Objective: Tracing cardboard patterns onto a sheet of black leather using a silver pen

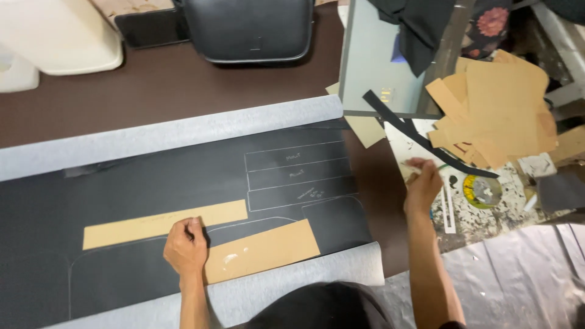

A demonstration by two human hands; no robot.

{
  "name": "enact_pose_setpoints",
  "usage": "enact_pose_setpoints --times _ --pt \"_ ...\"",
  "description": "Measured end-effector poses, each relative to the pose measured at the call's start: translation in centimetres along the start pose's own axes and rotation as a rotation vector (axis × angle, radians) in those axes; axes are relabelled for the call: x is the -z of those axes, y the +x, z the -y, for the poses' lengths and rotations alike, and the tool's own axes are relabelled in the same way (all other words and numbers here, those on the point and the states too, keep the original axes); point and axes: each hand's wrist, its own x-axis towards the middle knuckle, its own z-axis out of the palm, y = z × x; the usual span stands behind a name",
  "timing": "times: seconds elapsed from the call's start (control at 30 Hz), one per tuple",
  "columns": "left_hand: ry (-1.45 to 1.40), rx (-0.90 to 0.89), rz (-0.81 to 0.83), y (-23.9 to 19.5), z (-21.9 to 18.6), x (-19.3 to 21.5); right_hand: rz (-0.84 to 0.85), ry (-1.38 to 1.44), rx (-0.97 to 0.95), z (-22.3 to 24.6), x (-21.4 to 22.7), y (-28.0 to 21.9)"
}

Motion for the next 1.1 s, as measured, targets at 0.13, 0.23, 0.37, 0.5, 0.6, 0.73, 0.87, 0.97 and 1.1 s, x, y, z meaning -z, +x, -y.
enact_pose_setpoints --times 0.13,0.23,0.37,0.5,0.6,0.73,0.87,0.97,1.1 --pt "0.037 -0.009 -0.028 0.3 0.0 0.1 0.312 0.066 -0.070 -3.3 -3.8 -9.2" --pt "0.017 -0.030 -0.023 0.1 -0.6 0.5 0.467 0.073 -0.065 -3.9 -4.0 -13.4" --pt "-0.023 -0.050 -0.012 0.5 -1.2 1.2 0.703 -0.260 0.173 -2.6 -2.8 -15.9" --pt "-0.024 -0.040 -0.001 0.5 -1.0 1.1 0.785 -0.361 0.194 -4.0 -1.9 -18.7" --pt "-0.011 -0.026 0.019 0.4 -0.5 0.8 0.900 -0.443 0.259 -5.4 -1.6 -21.0" --pt "-0.051 0.005 0.042 0.5 -0.8 1.3 1.059 -0.616 0.370 -5.2 -2.3 -24.7" --pt "-0.239 0.069 0.100 0.3 0.0 2.2 1.114 -0.886 0.448 -6.6 -3.2 -27.6" --pt "-0.738 0.323 0.242 1.8 1.4 2.9 1.064 -0.971 0.410 -5.6 -4.0 -28.9" --pt "-0.831 0.435 0.234 1.3 5.4 7.2 1.046 -1.014 0.334 -5.2 -4.4 -29.4"
